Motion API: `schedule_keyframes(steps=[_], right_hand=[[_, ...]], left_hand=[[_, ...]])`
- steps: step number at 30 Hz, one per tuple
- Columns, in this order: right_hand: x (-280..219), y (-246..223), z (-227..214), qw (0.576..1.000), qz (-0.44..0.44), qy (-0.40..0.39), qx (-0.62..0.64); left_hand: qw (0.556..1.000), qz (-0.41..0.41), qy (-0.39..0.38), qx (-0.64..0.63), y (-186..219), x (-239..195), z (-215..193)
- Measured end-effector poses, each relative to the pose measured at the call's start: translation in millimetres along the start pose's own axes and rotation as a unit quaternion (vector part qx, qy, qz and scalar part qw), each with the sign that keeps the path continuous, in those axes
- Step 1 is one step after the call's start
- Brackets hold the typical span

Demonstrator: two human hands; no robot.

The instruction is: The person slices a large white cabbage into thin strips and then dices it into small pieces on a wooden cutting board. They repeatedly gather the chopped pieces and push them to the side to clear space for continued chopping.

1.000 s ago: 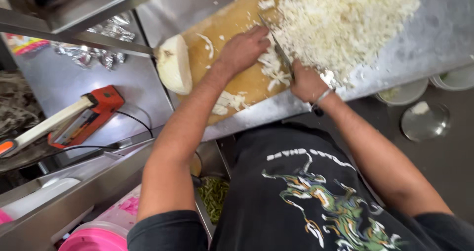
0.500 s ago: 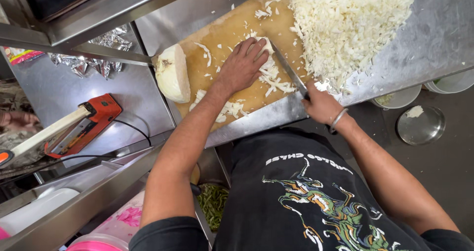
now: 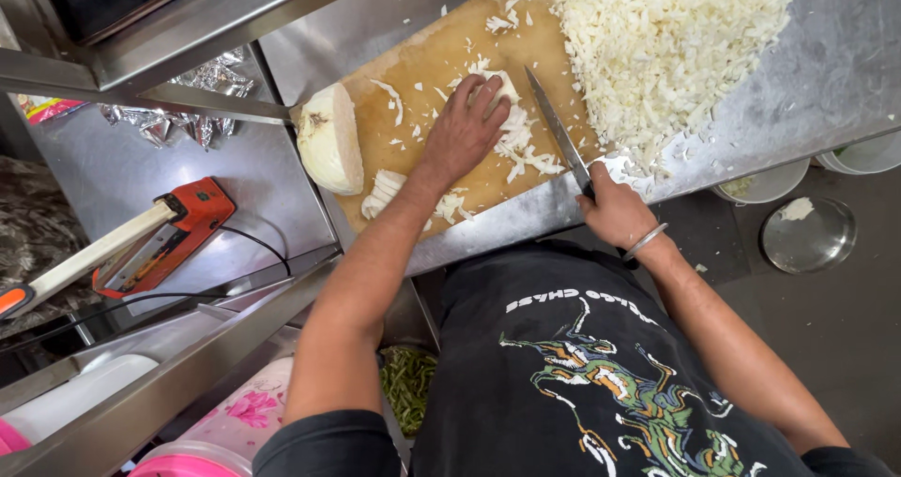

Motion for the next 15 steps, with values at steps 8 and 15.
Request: schedule_keyframes(steps=[8,15], right_hand=[[-2,-3,-12,0.999,0.015,0.018,-0.023],[13,-26,-4,0.997,-0.039,0.044,-0.046]], left_hand=[[0.994,-0.046,0.058,-0.078,14,0,-12],[0.998,0.051,-0.002,-0.035,-4,11,-37]])
Point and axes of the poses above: each hand's wrist, its own x-axis towards the middle knuckle, its own z-axis out of the palm, y = z × x, the point moved 8 cm from there along x, towards the middle knuckle, and after that the axes turned 6 degrees about -y, right-handed, at the moved point
